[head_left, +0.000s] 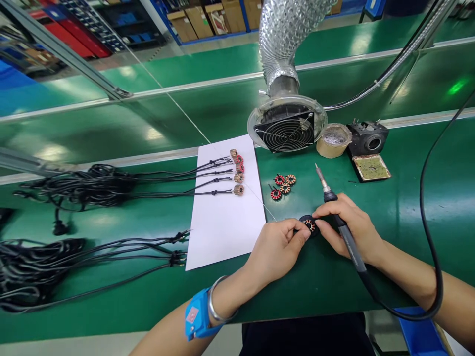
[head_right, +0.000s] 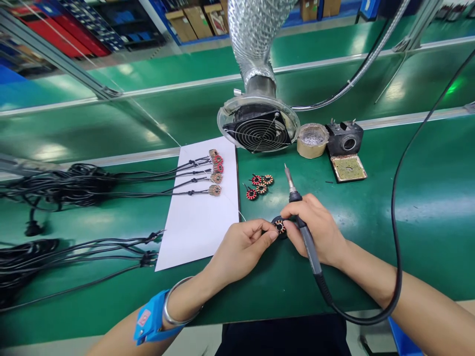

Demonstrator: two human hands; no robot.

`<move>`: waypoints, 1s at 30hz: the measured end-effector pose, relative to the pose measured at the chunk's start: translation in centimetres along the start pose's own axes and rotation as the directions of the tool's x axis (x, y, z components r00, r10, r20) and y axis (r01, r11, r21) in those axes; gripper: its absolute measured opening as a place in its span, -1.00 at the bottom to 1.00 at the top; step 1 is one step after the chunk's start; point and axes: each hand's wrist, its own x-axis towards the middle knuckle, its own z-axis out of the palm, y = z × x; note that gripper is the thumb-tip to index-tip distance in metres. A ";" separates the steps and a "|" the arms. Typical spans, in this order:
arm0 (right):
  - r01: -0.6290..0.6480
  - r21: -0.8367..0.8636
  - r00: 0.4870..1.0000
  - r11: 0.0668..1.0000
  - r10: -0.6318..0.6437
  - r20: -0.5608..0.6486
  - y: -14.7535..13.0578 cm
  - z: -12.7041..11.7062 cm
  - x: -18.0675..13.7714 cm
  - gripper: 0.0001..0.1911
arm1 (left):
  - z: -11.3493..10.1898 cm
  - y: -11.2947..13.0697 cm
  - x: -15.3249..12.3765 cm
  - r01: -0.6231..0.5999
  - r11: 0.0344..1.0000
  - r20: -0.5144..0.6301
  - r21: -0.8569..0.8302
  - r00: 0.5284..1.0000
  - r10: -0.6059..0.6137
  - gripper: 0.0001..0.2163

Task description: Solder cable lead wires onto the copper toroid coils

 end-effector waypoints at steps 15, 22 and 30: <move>0.423 -0.449 0.897 0.787 -0.295 0.328 -2.0 -0.5 1.4 -0.75 | -2.0 0.1 0.2 -0.054 0.984 -0.065 0.171 0.996 0.066 -0.87; 0.143 0.027 0.978 0.989 -0.145 0.147 -0.2 -1.6 1.3 -0.64 | -2.2 -0.1 -0.1 -0.064 0.959 -0.111 0.276 0.989 0.098 -0.83; 0.134 0.153 0.955 0.979 -0.169 0.245 0.5 -0.8 1.6 -0.52 | -1.2 -0.3 -0.1 -0.168 0.901 -0.142 0.400 0.960 0.242 -0.83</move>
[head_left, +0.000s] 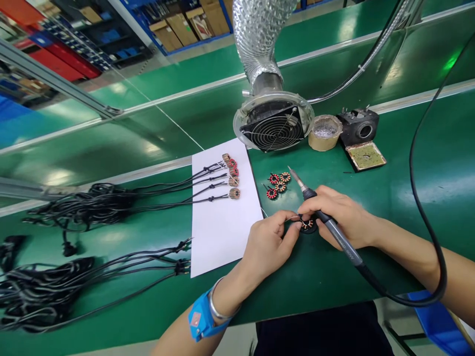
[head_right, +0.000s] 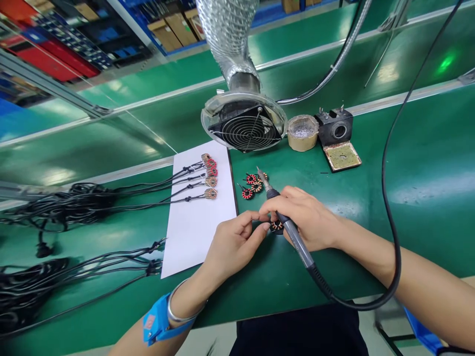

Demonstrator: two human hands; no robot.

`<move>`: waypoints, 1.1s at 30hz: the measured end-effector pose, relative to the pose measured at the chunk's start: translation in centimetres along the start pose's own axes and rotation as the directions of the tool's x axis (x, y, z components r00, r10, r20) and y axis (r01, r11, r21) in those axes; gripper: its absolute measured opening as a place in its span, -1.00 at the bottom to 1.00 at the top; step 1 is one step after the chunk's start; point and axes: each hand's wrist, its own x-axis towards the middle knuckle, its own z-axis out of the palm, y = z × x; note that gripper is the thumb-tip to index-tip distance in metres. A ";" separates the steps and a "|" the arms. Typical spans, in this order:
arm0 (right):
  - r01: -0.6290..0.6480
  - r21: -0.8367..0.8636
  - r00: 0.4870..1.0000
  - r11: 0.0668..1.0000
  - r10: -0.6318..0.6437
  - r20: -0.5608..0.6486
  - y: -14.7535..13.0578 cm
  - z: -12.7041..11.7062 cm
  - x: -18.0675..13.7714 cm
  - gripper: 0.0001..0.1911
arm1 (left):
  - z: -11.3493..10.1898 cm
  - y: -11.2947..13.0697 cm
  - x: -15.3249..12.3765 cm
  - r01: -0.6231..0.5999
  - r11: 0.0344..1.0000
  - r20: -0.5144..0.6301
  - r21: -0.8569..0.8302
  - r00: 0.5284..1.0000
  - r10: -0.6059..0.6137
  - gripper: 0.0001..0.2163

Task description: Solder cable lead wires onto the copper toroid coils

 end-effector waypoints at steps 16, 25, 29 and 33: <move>0.078 -0.129 0.991 0.989 -0.091 -0.096 0.1 0.2 -0.2 -0.69 | 0.0 -0.5 0.1 -0.122 0.986 -0.032 0.112 0.991 0.127 -0.82; 0.170 -0.371 0.985 0.913 -0.165 0.045 -0.1 0.2 -0.9 -0.75 | 0.3 -0.6 0.0 -0.184 0.979 -0.077 0.085 0.979 0.190 -0.85; 0.036 -0.182 0.990 0.983 -0.060 -0.129 -0.3 -0.4 -0.8 -0.65 | 0.5 -0.8 0.0 -0.205 0.978 -0.132 0.048 0.969 0.210 -0.87; 0.027 -0.020 0.988 0.999 -0.030 -0.150 -0.3 -0.5 -0.5 -0.53 | 0.5 -0.7 0.0 -0.215 0.976 -0.140 0.026 0.966 0.216 -0.89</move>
